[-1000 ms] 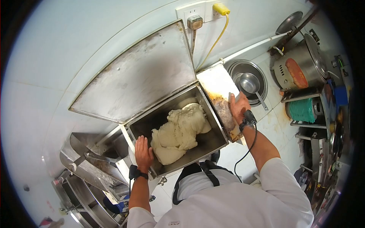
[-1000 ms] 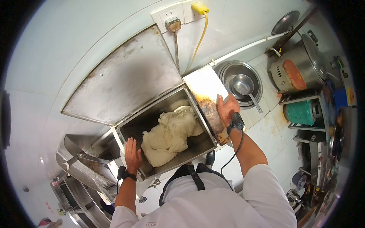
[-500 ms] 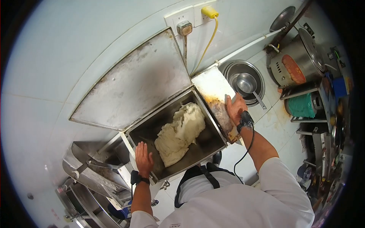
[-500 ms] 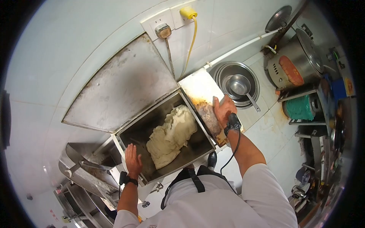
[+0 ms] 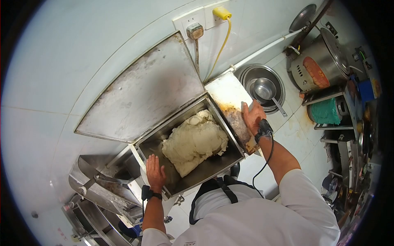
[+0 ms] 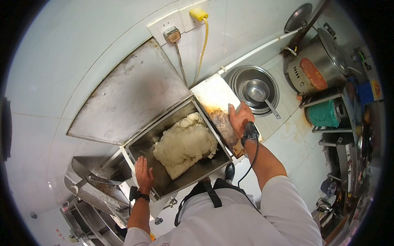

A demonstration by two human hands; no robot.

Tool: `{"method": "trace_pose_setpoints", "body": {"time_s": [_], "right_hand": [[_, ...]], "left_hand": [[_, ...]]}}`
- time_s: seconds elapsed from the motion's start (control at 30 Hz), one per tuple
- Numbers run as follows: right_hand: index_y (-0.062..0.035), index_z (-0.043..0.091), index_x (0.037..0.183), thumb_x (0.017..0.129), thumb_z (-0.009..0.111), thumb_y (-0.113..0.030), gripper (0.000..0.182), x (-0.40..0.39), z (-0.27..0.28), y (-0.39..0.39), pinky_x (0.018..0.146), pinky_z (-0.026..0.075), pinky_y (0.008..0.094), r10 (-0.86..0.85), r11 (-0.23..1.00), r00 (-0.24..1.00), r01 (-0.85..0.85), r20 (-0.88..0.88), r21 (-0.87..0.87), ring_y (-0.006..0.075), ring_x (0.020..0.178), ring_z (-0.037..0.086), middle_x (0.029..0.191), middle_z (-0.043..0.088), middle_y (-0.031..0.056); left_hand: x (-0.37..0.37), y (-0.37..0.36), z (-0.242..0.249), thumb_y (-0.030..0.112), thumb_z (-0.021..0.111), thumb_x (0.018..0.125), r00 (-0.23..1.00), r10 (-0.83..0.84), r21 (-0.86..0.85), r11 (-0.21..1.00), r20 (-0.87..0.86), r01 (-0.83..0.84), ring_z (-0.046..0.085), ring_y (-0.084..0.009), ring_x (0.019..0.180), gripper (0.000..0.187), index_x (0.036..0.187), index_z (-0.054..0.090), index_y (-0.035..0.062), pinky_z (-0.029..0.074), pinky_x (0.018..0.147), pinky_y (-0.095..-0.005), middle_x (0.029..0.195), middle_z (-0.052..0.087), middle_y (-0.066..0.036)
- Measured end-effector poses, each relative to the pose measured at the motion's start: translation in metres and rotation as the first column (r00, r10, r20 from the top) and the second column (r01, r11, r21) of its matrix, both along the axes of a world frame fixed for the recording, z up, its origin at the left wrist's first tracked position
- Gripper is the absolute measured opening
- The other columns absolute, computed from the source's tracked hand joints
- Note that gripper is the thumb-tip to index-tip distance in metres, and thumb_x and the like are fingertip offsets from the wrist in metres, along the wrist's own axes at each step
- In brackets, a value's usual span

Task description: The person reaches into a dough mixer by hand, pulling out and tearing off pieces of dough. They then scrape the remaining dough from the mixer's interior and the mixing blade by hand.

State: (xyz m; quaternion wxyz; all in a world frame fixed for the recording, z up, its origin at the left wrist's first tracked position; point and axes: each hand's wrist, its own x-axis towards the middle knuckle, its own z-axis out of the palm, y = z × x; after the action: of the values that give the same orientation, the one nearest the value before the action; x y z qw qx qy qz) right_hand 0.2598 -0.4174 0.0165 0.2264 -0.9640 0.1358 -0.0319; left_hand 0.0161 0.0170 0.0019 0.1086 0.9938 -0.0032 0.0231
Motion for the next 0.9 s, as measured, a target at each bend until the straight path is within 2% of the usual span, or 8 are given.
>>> {"method": "trace_pose_setpoints", "body": {"time_s": [0.33, 0.53, 0.6, 0.8, 0.9], "right_hand": [[0.0072, 0.056, 0.13, 0.093, 0.058, -0.048, 0.066, -0.0007, 0.0002, -0.0005, 0.1, 0.047, 0.0473, 0.01, 1.0, 1.0, -0.01, 0.01, -0.003, 0.0444, 0.117, 0.059, 0.125, 0.061, 0.0307], [0.0065, 0.056, 0.129, 0.093, 0.058, -0.048, 0.065, 0.0, -0.0025, -0.0005, 0.101, 0.047, 0.0467, 0.005, 1.0, 1.0, -0.004, 0.018, -0.017, 0.0439, 0.117, 0.059, 0.125, 0.061, 0.0305], [0.0063, 0.056, 0.129, 0.093, 0.058, -0.048, 0.065, -0.0001, -0.0001, -0.0004, 0.101, 0.047, 0.0465, -0.002, 1.0, 1.0, 0.002, 0.016, -0.013, 0.0438, 0.117, 0.059, 0.125, 0.061, 0.0306], [0.0057, 0.056, 0.129, 0.093, 0.057, -0.049, 0.065, -0.0003, 0.001, -0.0003, 0.101, 0.047, 0.0468, -0.009, 1.0, 1.0, 0.009, 0.008, 0.023, 0.0439, 0.116, 0.059, 0.123, 0.061, 0.0309], [0.0054, 0.058, 0.125, 0.091, 0.059, -0.051, 0.066, 0.0002, -0.0029, -0.001, 0.095, 0.049, 0.0485, -0.007, 1.0, 1.0, 0.007, 0.029, 0.007, 0.0436, 0.109, 0.062, 0.116, 0.064, 0.0293]], "left_hand": [[0.0, 0.0003, -0.0003, 0.019, 0.054, 0.096, 1.0, -0.005, -0.022, 1.0, 0.014, 0.005, 0.037, -0.0415, 0.141, 0.05, 0.139, 0.047, -0.0043, 0.026, 0.119, -0.0522, 0.149, 0.044, -0.023], [-0.0001, 0.0, 0.0008, 0.014, 0.057, 0.093, 1.0, -0.01, -0.015, 1.0, 0.007, 0.01, 0.036, -0.0414, 0.141, 0.05, 0.139, 0.047, -0.0043, 0.025, 0.119, -0.0528, 0.149, 0.043, -0.023], [-0.0003, 0.0002, 0.0012, 0.014, 0.056, 0.094, 1.0, -0.004, -0.028, 1.0, -0.013, 0.004, 0.034, -0.0411, 0.143, 0.052, 0.142, 0.045, -0.0022, 0.023, 0.12, -0.0526, 0.151, 0.041, -0.022], [0.0007, -0.0005, 0.0022, 0.015, 0.057, 0.093, 1.0, -0.015, -0.018, 1.0, 0.001, 0.015, 0.036, -0.0413, 0.141, 0.051, 0.139, 0.047, -0.0046, 0.025, 0.119, -0.053, 0.149, 0.043, -0.023], [0.0001, 0.0004, 0.0014, 0.017, 0.056, 0.094, 1.0, -0.011, -0.009, 1.0, -0.011, 0.011, 0.036, -0.0412, 0.141, 0.05, 0.139, 0.047, -0.0044, 0.025, 0.119, -0.0529, 0.149, 0.043, -0.023]]}}
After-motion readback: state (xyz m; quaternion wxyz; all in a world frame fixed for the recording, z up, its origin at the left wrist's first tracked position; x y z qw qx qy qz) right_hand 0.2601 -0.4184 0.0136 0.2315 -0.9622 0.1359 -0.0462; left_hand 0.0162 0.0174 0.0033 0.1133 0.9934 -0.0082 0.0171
